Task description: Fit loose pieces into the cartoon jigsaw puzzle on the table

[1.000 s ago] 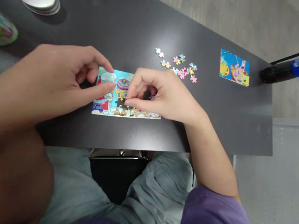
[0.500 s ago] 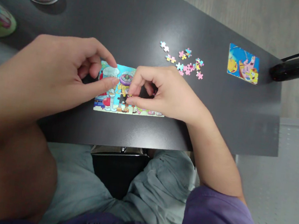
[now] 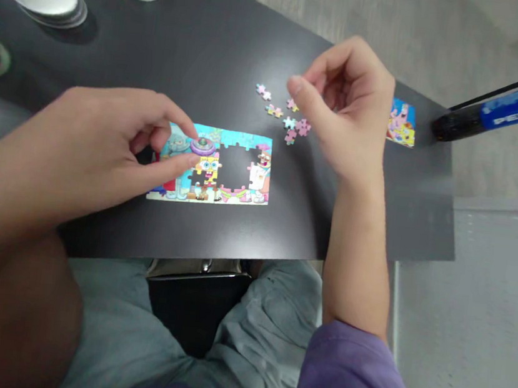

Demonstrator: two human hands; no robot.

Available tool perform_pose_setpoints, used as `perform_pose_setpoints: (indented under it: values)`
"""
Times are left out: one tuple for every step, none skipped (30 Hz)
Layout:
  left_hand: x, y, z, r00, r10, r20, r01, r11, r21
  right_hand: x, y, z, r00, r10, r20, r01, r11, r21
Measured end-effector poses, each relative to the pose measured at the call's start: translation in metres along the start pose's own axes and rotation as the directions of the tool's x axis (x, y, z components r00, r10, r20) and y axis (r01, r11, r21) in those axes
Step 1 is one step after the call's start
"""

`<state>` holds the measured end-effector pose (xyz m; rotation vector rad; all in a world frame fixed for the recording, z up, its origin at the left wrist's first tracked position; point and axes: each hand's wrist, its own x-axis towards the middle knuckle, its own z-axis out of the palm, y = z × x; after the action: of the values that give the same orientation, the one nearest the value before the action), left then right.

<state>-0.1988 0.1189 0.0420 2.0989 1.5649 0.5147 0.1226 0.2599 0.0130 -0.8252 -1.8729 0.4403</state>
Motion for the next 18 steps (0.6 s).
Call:
perform_pose_setpoints:
  values:
    - [0.001,0.000,0.002,1.000,0.026,-0.003,-0.026,1.000,0.006,0.004,0.011,-0.010,0.997,-0.007,-0.074,0.004,0.999,-0.041]
    - [0.001,0.001,0.005,0.999,0.049,-0.005,-0.049,0.999,0.014,0.008,0.019,-0.022,0.993,0.009,-0.118,-0.020,0.996,-0.085]
    - [0.002,0.001,0.007,0.998,0.065,0.005,-0.065,0.998,0.021,0.011,0.025,-0.035,0.991,0.051,-0.120,-0.067,0.989,-0.133]
    - [0.002,0.000,0.009,0.997,0.075,0.022,-0.075,0.997,0.025,0.013,0.028,-0.048,0.989,0.105,-0.108,-0.124,0.975,-0.184]
    - [0.002,-0.001,0.012,0.996,0.083,0.043,-0.084,0.996,0.022,0.015,0.029,-0.061,0.982,0.169,-0.079,-0.184,0.953,-0.240]
    - [0.002,-0.002,0.014,0.994,0.090,0.061,-0.091,0.996,0.016,0.015,0.029,-0.072,0.970,0.238,-0.040,-0.239,0.924,-0.299]
    - [0.003,-0.004,0.016,0.992,0.098,0.076,-0.099,0.995,0.013,0.015,0.028,-0.081,0.953,0.304,-0.001,-0.285,0.891,-0.354]
    - [0.003,-0.006,0.018,0.991,0.103,0.082,-0.104,0.994,0.014,0.014,0.027,-0.088,0.931,0.363,0.037,-0.319,0.859,-0.401]
    - [0.004,-0.008,0.019,0.991,0.105,0.087,-0.107,0.994,0.016,0.013,0.026,-0.092,0.907,0.414,0.076,-0.343,0.832,-0.437]
    - [0.004,-0.010,0.020,0.990,0.106,0.092,-0.108,0.994,0.019,0.012,0.025,-0.094,0.882,0.457,0.118,-0.360,0.812,-0.460]
    - [0.005,-0.012,0.020,0.990,0.107,0.096,-0.109,0.994,0.017,0.011,0.024,-0.094,0.859,0.488,0.157,-0.370,0.802,-0.469]
    - [0.005,-0.013,0.020,0.989,0.109,0.101,-0.110,0.994,0.011,0.011,0.023,-0.093,0.842,0.506,0.190,-0.375,0.800,-0.469]
    - [0.006,-0.014,0.019,0.988,0.114,0.100,-0.114,0.993,0.002,0.010,0.022,-0.092,0.826,0.518,0.222,-0.377,0.801,-0.465]
    - [0.006,-0.014,0.018,0.988,0.120,0.099,-0.120,0.993,-0.010,0.011,0.021,-0.090,0.811,0.529,0.252,-0.381,0.803,-0.458]
    - [0.006,-0.013,0.018,0.988,0.124,0.093,-0.123,0.992,-0.021,0.011,0.020,-0.089,0.794,0.540,0.279,-0.388,0.804,-0.450]
    - [0.006,-0.012,0.017,0.988,0.128,0.084,-0.126,0.992,-0.030,0.011,0.018,-0.087,0.777,0.552,0.304,-0.398,0.804,-0.442]
    - [0.006,-0.011,0.016,0.988,0.131,0.076,-0.129,0.991,-0.038,0.011,0.017,-0.086,0.761,0.562,0.325,-0.408,0.804,-0.433]
    - [0.005,-0.009,0.015,0.989,0.132,0.071,-0.129,0.991,-0.043,0.011,0.017,-0.086,0.748,0.569,0.341,-0.418,0.804,-0.424]
